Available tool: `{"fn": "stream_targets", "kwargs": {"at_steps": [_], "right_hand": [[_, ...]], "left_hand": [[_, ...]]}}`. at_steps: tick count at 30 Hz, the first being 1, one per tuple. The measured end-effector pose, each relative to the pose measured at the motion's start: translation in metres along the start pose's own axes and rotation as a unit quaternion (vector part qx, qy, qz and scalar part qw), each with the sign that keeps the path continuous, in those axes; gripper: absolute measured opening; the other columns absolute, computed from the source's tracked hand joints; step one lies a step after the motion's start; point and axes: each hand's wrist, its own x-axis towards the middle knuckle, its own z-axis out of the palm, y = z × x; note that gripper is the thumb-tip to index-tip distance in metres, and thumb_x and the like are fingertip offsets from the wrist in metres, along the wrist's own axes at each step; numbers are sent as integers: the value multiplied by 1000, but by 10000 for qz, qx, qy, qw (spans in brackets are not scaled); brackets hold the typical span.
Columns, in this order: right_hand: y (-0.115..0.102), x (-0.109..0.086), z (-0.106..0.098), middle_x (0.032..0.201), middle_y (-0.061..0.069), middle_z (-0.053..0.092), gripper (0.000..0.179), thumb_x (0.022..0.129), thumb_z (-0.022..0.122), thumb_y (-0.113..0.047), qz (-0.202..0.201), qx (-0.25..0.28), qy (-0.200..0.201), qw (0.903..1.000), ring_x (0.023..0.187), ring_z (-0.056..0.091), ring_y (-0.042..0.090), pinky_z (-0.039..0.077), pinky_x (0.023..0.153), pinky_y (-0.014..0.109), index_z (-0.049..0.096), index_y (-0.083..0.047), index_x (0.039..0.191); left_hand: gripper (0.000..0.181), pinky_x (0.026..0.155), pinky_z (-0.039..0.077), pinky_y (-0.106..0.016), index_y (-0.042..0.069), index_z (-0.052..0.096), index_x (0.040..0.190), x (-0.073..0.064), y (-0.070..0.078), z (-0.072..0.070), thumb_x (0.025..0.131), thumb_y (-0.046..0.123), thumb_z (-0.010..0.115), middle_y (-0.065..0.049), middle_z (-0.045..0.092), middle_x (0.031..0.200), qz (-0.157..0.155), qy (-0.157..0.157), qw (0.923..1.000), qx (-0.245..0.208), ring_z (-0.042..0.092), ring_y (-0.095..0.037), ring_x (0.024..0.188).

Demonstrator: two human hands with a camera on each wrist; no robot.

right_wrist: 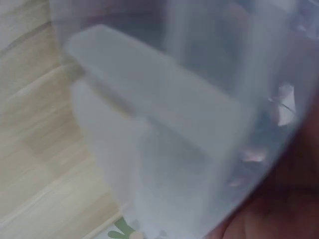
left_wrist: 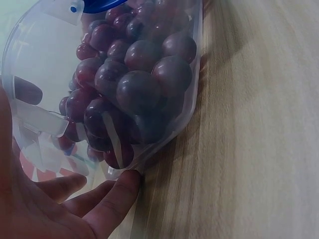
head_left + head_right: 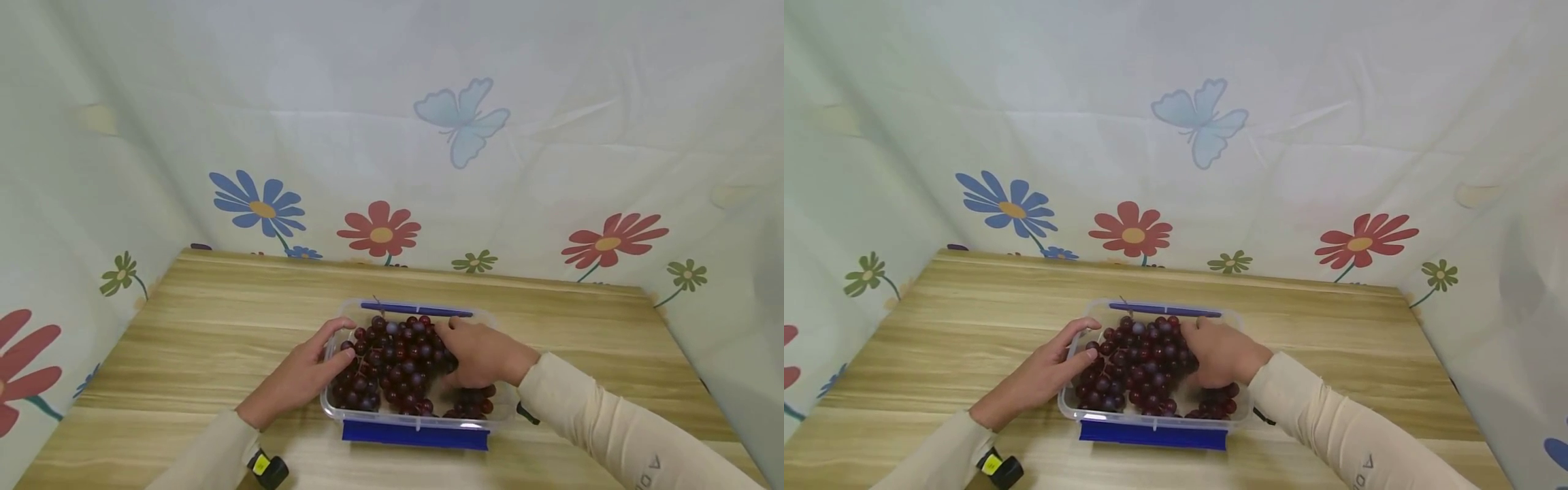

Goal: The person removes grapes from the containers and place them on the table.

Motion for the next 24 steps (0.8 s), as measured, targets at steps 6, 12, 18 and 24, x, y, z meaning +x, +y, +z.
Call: {"fn": "stream_targets", "kwargs": {"at_steps": [6, 12, 18, 24], "right_hand": [[3, 3, 4, 118, 13, 65, 61, 82, 84, -15, -44, -16, 348, 9994, 91, 67, 24, 60, 85, 45, 56, -7, 135], [8, 3, 6, 122, 12, 69, 61, 82, 81, -13, -105, 102, 650, 9978, 100, 66, 23, 59, 88, 44, 58, -6, 138], [11, 3, 3, 114, 8, 72, 55, 82, 81, -11, -249, 130, 853, 9960, 98, 65, 20, 59, 89, 43, 62, -5, 133], [13, 0, -1, 95, -1, 70, 42, 81, 81, -11, -290, 272, 883, 9953, 83, 60, 13, 56, 77, 35, 67, -8, 120]], "left_hand": [[39, 89, 55, -52, 37, 48, 144, 0, 0, -2, 106, 42, 56, -18, 63, 136, 73, 4, 10000, 8, 63, -29, 104], [40, 88, 54, -51, 36, 47, 145, 0, 0, -1, 107, 43, 56, -18, 63, 137, 72, -84, 9999, -7, 63, -29, 105], [39, 89, 54, -52, 35, 47, 144, 1, 1, -3, 107, 43, 56, -18, 61, 140, 78, -32, 10000, 46, 63, -29, 105], [39, 94, 54, -58, 34, 47, 144, 0, 2, -3, 107, 43, 55, -19, 58, 147, 124, -88, 9999, 9, 62, -32, 113]]}}
